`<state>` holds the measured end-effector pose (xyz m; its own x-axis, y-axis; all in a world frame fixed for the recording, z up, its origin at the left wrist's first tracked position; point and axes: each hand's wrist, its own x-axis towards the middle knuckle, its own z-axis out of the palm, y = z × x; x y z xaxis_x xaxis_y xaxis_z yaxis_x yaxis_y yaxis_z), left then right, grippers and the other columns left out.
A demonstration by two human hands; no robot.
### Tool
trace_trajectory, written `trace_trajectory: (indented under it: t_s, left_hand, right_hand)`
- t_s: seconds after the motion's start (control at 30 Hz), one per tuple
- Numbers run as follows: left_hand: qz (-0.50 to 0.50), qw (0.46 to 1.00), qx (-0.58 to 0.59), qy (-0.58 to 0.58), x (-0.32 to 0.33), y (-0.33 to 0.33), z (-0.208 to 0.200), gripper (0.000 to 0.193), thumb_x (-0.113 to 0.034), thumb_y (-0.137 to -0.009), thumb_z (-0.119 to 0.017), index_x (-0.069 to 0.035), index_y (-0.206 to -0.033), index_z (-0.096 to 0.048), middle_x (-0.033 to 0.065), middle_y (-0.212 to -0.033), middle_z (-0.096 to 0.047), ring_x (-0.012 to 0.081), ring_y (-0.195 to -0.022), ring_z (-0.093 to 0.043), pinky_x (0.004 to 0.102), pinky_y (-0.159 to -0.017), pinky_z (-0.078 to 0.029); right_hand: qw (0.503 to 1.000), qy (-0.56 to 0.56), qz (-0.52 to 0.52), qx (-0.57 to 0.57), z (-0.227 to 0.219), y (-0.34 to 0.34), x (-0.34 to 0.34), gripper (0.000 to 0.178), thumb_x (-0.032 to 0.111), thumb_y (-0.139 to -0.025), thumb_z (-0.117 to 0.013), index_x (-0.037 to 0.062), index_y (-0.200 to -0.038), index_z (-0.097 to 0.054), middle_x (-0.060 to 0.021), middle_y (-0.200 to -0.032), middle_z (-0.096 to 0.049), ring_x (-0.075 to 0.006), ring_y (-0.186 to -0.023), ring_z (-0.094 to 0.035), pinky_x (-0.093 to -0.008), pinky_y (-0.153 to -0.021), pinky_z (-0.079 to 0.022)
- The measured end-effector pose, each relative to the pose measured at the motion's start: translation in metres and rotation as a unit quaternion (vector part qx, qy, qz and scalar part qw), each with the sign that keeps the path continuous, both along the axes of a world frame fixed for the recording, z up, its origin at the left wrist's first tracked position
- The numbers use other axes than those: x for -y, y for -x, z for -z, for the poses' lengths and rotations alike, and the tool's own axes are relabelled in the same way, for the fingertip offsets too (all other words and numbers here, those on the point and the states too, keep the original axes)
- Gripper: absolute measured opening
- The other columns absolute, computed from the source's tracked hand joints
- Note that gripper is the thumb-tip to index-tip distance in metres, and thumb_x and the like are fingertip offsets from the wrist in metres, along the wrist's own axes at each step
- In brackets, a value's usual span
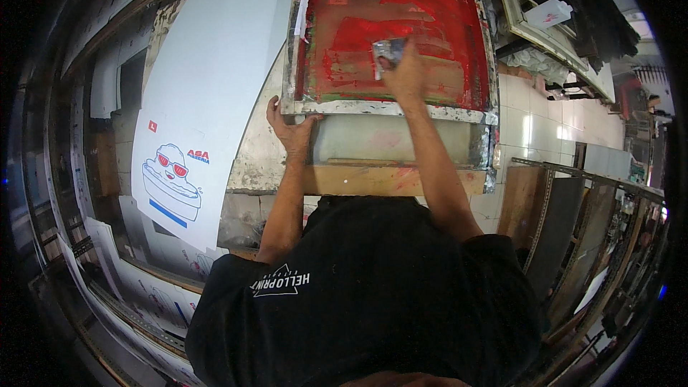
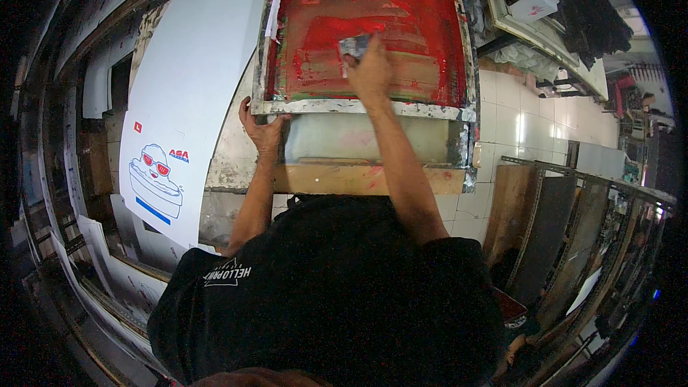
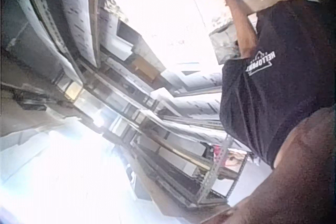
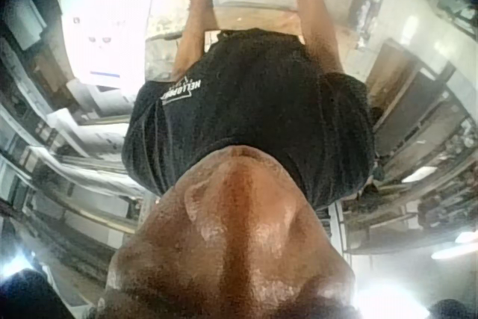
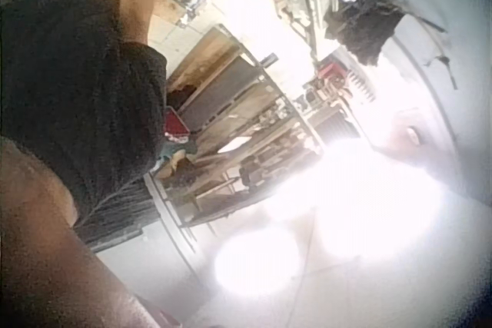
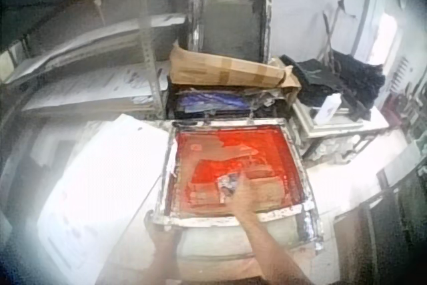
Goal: The person performs screen printing on white paper sheets. They place a sheet under a screen, apply red ink with a squeegee, and lift the screen to reveal the printed design. The process is repeated for multiple sheets.
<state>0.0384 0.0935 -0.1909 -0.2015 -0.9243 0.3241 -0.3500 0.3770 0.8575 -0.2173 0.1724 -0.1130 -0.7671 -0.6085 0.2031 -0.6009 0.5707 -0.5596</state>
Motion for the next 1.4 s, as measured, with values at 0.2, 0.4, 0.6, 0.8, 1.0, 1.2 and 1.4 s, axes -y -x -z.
trace_trajectory:
  t_s: [0.2,0.4,0.6,0.8,1.0,1.2,1.4]
  left_hand:
    - [-0.017,0.997,0.058,0.038,0.002,-0.003,0.005,0.087,-0.018,-0.042,-0.095,0.006,-0.115,-0.057,0.0162,-0.136,-0.042,0.0341,-0.126,-0.041,0.0432,-0.106,-0.039]
    - [-0.020,0.997,0.060,0.054,0.002,-0.001,0.006,0.088,-0.019,-0.039,-0.097,0.009,-0.112,-0.057,0.0177,-0.136,-0.041,0.0352,-0.126,-0.040,0.0442,-0.105,-0.039]
    - [-0.020,0.997,0.051,0.047,-0.001,-0.003,0.004,0.088,-0.015,-0.040,-0.095,0.009,-0.115,-0.055,0.0207,-0.137,-0.040,0.0372,-0.125,-0.040,0.0455,-0.105,-0.037]
    - [-0.019,0.997,0.062,0.037,-0.001,0.001,-0.002,0.086,-0.015,-0.041,-0.095,0.009,-0.114,-0.055,0.0203,-0.137,-0.040,0.0365,-0.126,-0.039,0.0450,-0.105,-0.037]
    - [-0.018,0.998,0.041,0.031,0.000,0.001,-0.001,0.087,-0.017,-0.042,-0.096,0.009,-0.115,-0.055,0.0203,-0.137,-0.040,0.0365,-0.127,-0.039,0.0447,-0.105,-0.037]
    - [-0.015,0.997,0.051,0.048,0.002,-0.003,0.007,0.090,-0.020,-0.042,-0.096,0.008,-0.117,-0.054,0.0203,-0.137,-0.040,0.0373,-0.126,-0.039,0.0453,-0.105,-0.037]
    - [-0.013,0.997,0.037,0.074,0.002,-0.004,0.005,0.091,-0.023,-0.044,-0.096,0.006,-0.120,-0.054,0.0198,-0.136,-0.041,0.0368,-0.124,-0.041,0.0456,-0.103,-0.038]
  right_hand:
    - [0.986,-0.121,-0.023,0.116,0.016,-0.062,0.060,0.090,0.028,-0.073,-0.076,-0.0027,-0.143,-0.029,-0.0253,-0.126,-0.053,-0.0430,-0.108,-0.059,-0.0480,-0.090,-0.049]
    - [0.986,-0.147,0.074,0.031,0.037,-0.037,0.037,0.095,0.035,-0.066,-0.081,-0.0031,-0.139,-0.033,-0.0225,-0.124,-0.054,-0.0372,-0.110,-0.059,-0.0477,-0.088,-0.052]
    - [0.944,-0.260,0.189,-0.067,0.015,0.036,-0.033,0.090,0.034,-0.064,-0.080,-0.0012,-0.135,-0.037,-0.0213,-0.120,-0.057,-0.0360,-0.111,-0.060,-0.0458,-0.086,-0.054]
    - [0.950,-0.181,0.243,-0.076,0.033,0.107,-0.101,0.071,0.025,-0.068,-0.076,0.0004,-0.124,-0.041,-0.0216,-0.111,-0.060,-0.0408,-0.096,-0.065,-0.0480,-0.081,-0.054]
    - [0.939,-0.207,0.265,-0.076,0.022,0.130,-0.116,0.067,0.025,-0.067,-0.076,0.0009,-0.120,-0.042,-0.0207,-0.110,-0.060,-0.0414,-0.096,-0.064,-0.0489,-0.080,-0.055]
    - [0.949,-0.196,0.244,-0.034,0.025,0.146,-0.126,0.072,0.031,-0.070,-0.077,-0.0003,-0.125,-0.043,-0.0240,-0.115,-0.060,-0.0409,-0.101,-0.063,-0.0489,-0.087,-0.051]
    - [0.950,-0.063,0.303,0.044,0.008,0.140,-0.134,0.080,0.030,-0.072,-0.079,-0.0040,-0.133,-0.041,-0.0271,-0.124,-0.057,-0.0436,-0.114,-0.056,-0.0464,-0.097,-0.044]
